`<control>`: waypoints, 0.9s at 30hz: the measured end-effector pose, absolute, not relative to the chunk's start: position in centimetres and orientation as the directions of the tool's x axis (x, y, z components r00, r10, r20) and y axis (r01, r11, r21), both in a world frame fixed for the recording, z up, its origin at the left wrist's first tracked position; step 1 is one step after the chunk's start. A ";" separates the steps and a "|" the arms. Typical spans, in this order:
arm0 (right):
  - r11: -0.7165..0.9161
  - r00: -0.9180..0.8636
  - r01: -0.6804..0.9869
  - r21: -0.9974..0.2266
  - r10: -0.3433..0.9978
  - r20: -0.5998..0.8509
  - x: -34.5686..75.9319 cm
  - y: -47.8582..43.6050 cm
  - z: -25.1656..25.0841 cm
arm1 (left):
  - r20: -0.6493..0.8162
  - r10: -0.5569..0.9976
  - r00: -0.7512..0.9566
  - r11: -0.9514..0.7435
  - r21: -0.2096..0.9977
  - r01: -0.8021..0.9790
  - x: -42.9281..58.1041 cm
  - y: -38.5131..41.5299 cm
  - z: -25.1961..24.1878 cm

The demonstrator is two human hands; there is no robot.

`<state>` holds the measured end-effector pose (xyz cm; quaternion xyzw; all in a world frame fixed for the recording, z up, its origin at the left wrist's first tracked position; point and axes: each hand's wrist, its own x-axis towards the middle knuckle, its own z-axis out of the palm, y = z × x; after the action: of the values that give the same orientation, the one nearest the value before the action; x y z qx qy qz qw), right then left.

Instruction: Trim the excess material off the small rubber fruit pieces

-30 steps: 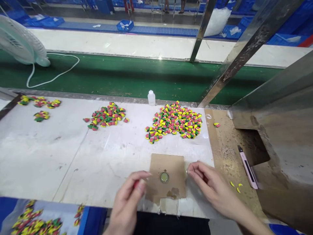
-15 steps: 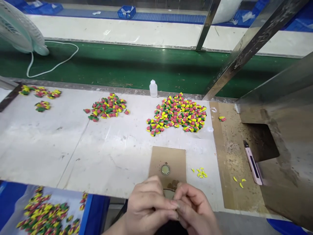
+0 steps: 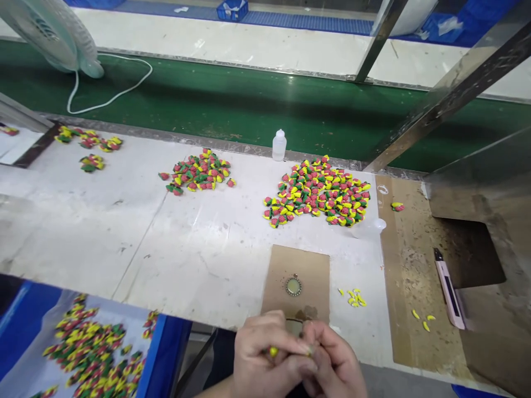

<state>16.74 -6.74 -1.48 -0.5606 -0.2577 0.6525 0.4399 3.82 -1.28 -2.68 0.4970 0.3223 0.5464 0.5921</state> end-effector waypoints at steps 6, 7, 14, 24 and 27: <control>-0.047 -0.018 0.347 -0.937 0.998 -0.057 22.1 -2.9 -1.6 | -0.202 0.934 0.295 0.241 0.966 -0.099 0.0 -1.3 -2.8; 0.156 -0.140 0.577 -0.802 0.986 0.091 22.9 -1.9 -1.4 | -0.263 0.917 0.299 0.293 0.954 -0.060 -0.7 -1.1 -2.8; 0.600 -0.593 0.780 -0.180 0.799 0.097 23.1 2.5 0.2 | -0.152 0.972 0.177 0.123 0.979 0.164 -2.7 1.3 -2.4; 0.727 -0.727 0.687 -0.018 0.686 -0.025 21.4 3.7 1.3 | -0.445 0.895 -0.030 0.430 0.880 -0.200 -4.3 2.3 -3.5; 0.733 -0.733 0.680 -0.011 0.678 -0.062 21.4 3.5 1.2 | -0.509 0.860 -0.030 0.462 0.804 -0.375 -4.4 2.7 -3.2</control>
<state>21.36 3.47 1.22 -0.3647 -0.9306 0.0166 -0.0266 -4.43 2.72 -3.24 0.2231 0.5438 0.4681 0.6598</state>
